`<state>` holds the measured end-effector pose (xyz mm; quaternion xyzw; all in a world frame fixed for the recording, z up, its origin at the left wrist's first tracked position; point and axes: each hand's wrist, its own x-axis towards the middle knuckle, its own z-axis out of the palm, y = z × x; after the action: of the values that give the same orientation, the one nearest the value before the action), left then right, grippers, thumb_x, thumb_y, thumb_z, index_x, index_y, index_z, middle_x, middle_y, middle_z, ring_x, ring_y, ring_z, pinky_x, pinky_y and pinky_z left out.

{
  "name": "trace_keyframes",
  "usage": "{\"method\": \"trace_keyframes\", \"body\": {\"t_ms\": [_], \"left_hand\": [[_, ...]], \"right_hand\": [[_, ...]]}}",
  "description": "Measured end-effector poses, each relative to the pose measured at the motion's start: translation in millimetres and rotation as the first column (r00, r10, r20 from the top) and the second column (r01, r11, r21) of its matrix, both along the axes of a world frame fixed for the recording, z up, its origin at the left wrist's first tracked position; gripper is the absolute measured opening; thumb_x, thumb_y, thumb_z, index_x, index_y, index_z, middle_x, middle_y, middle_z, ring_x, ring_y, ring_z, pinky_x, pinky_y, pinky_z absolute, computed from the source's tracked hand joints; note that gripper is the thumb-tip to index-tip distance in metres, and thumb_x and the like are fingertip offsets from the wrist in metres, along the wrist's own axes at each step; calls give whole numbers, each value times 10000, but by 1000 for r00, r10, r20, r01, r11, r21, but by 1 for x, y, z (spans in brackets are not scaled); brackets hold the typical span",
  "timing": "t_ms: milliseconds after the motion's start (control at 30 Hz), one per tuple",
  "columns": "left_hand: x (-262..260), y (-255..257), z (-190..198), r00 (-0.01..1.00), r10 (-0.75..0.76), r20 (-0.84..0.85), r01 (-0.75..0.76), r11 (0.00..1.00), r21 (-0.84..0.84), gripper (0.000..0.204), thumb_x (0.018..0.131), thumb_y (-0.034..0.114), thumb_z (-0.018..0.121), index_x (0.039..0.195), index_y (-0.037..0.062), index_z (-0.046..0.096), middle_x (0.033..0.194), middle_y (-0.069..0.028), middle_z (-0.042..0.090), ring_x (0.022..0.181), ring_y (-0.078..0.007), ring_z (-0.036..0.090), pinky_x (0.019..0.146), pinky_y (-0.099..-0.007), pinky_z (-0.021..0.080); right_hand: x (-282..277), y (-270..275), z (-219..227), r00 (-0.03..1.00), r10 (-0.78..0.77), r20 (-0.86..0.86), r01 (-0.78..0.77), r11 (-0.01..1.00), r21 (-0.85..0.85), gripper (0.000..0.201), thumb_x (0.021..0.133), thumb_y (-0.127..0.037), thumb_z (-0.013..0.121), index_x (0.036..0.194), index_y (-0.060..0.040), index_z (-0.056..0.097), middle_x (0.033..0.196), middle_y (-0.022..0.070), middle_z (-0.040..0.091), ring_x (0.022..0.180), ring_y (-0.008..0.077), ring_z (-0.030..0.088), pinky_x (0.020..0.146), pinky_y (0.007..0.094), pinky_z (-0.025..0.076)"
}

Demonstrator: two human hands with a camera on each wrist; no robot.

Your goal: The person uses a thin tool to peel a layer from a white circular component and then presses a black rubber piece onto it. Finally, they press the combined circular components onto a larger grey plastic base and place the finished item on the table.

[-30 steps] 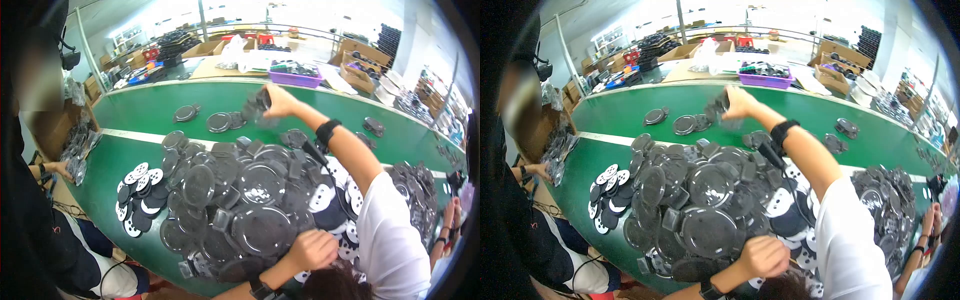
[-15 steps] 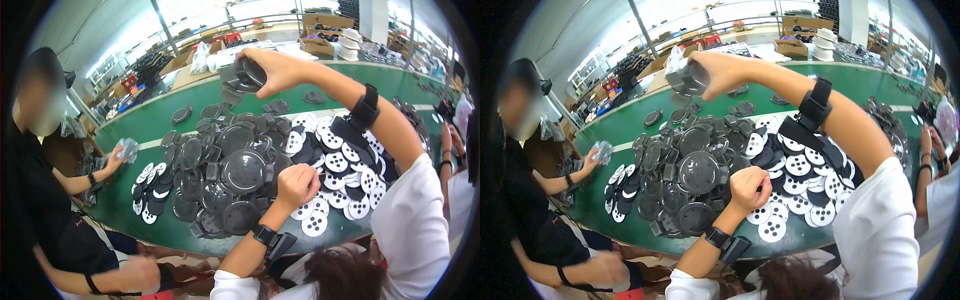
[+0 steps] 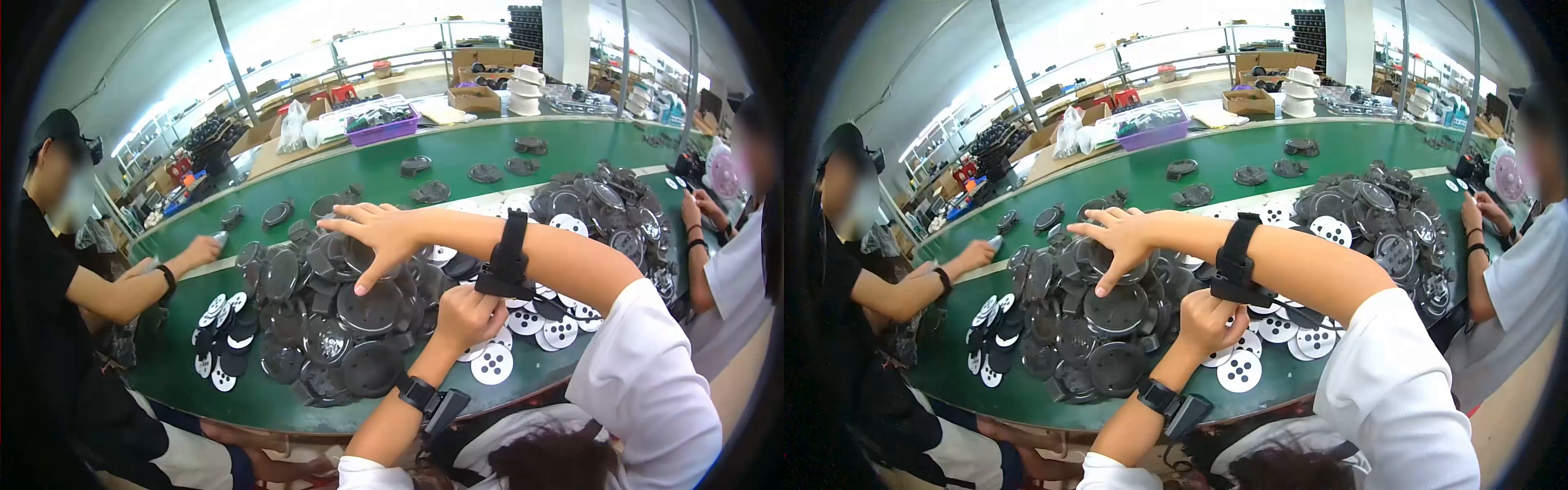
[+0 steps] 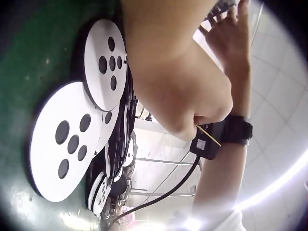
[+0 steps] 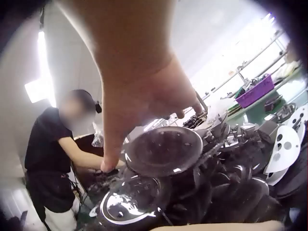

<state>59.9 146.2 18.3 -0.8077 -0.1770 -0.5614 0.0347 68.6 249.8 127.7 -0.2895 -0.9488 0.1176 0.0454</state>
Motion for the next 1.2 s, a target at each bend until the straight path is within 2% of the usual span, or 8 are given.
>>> {"method": "trace_keyframes", "body": {"t_ms": [233, 400, 500, 733, 900, 967, 1033, 1200], "left_hand": [[-4, 4, 3, 998, 10, 65, -1, 992, -130, 58, 726, 9, 592, 700, 48, 559, 612, -99, 526, 514, -272, 532, 465, -361, 411], [2, 2, -1, 965, 16, 261, 88, 920, -382, 285, 962, 133, 423, 752, 1, 564, 600, -59, 544, 451, -121, 473, 438, -260, 356], [6, -5, 3, 931, -1, 365, 198, 841, -503, 386, 1003, 208, 348, 753, -5, 552, 582, -44, 517, 456, -78, 438, 441, -222, 329], [39, -39, 32, 972, -182, 146, 230, 855, -465, 270, 928, 66, 401, 759, -54, 574, 532, -81, 541, 462, -186, 543, 456, -289, 383], [43, -25, 52, 981, -184, -57, 84, 677, -731, 130, 883, 77, 532, 927, -41, 562, 653, -96, 604, 509, -172, 575, 470, -267, 405], [49, -20, 72, 973, -105, -207, -103, 603, -791, 291, 823, 110, 627, 1084, 5, 555, 889, -102, 621, 637, -205, 604, 534, -306, 451], [44, -4, 63, 896, -82, -436, -242, 735, -634, 370, 792, 119, 656, 1133, 20, 552, 955, -116, 595, 767, -256, 597, 649, -346, 476], [36, 17, 41, 888, -130, -441, -174, 793, -584, 303, 706, 85, 723, 987, 15, 635, 961, -88, 568, 890, -282, 557, 751, -366, 468]], "right_hand": [[62, -13, 67, 939, 20, -344, 10, 996, 85, 946, 785, -595, 616, 1440, -35, 225, 1465, 255, 247, 1365, 377, 231, 1115, 439, 222], [159, -80, 83, 768, -143, -625, 278, 953, 123, 425, 887, -297, 594, 1233, -60, 527, 1088, 96, 591, 999, 172, 573, 871, 317, 445], [175, -117, 35, 786, -267, -558, 285, 957, -57, 290, 845, -148, 630, 1113, -41, 603, 971, 93, 635, 877, 196, 627, 749, 335, 495], [174, -158, -21, 647, -241, -723, 218, 968, -127, 211, 849, -82, 574, 1051, -42, 625, 990, 118, 533, 906, 274, 579, 764, 355, 469], [196, -131, -31, 585, -9, -811, 405, 870, 282, 165, 792, -11, 590, 950, -33, 633, 888, 94, 575, 886, 269, 581, 737, 364, 477], [213, -128, -27, 432, -230, -872, 349, 934, -74, 160, 821, -6, 554, 960, -14, 632, 788, 114, 586, 718, 203, 611, 680, 325, 486], [229, -120, -24, 417, -433, -799, 331, 891, -310, 153, 879, -38, 502, 966, -2, 622, 758, 134, 582, 631, 194, 594, 628, 296, 471], [243, -76, -76, 529, -391, -753, 422, 891, -166, 188, 924, -108, 431, 951, 10, 575, 725, 162, 563, 685, 306, 546, 649, 391, 424]]}}
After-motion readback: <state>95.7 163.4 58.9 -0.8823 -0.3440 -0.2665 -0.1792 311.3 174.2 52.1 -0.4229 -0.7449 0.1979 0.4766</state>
